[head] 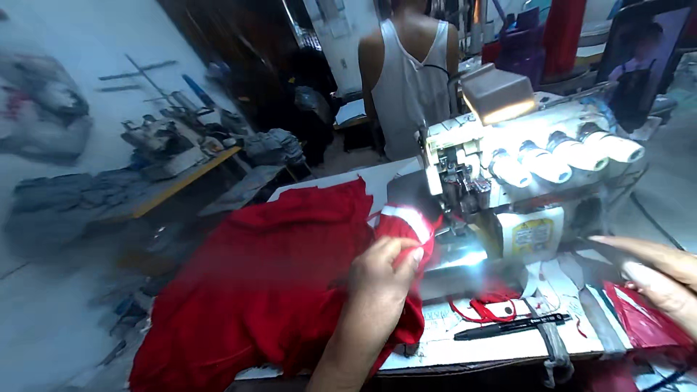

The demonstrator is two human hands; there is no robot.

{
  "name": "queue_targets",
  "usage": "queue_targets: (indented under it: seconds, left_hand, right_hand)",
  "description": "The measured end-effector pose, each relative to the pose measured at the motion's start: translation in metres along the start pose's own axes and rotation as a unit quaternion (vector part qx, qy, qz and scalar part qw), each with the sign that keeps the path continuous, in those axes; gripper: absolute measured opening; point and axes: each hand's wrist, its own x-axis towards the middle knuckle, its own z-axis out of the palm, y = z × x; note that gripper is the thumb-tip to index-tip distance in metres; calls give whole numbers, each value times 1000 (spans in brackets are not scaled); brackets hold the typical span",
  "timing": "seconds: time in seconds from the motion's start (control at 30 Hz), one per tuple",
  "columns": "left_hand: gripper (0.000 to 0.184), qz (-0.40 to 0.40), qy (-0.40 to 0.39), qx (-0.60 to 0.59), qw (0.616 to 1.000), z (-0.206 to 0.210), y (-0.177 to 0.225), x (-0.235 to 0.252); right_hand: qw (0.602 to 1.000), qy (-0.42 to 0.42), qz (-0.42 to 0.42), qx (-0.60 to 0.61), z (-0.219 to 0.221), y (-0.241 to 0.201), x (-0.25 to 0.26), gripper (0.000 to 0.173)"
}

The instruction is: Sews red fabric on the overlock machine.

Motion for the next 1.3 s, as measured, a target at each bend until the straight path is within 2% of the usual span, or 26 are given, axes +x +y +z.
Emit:
queue_targets:
  seconds: [0.07, 0.17, 0.3, 0.5, 0.6, 0.8, 0.97, 1.1, 1.2, 1.3]
  left_hand:
    - [13, -39, -15, -63, 997, -5, 0, -3]
    - [11, -57, -20, -107, 992, -9, 0, -7]
    - [12, -76, -10, -129, 989, -12, 2, -10]
    - [10, -101, -5, -178, 979, -10, 6, -12]
    - [10, -94, -10, -192, 977, -6, 8, -14]
    - [11, -75, -7, -189, 979, -1, 10, -15]
    - [12, -62, -23, -184, 981, 0, 14, -19]
    - [13, -11, -1, -121, 993, -5, 1, -21]
    - [15, 4, 29, -200, 979, -27, -7, -20]
    - [22, -52, 89, -330, 938, -63, 0, -8]
  right_hand:
    - [1000, 14, -21, -3, 13, -26, 15, 43]
    - [991, 86, -90, -58, 43, -47, 37, 48]
    - [967, 131, -158, -151, 66, -63, 58, 41]
    - [962, 127, -120, -211, 85, -76, 63, 36]
    - [968, 118, -92, -201, 88, -85, 66, 38]
    - [968, 172, -120, -140, 93, -94, 73, 40]
    - [963, 172, -191, -88, 94, -82, 70, 33]
    - [968, 152, -195, 47, 71, -82, 57, 32]
    - [975, 137, -173, 29, 59, -59, 43, 39]
    - [983, 61, -162, -56, 44, -16, 20, 41]
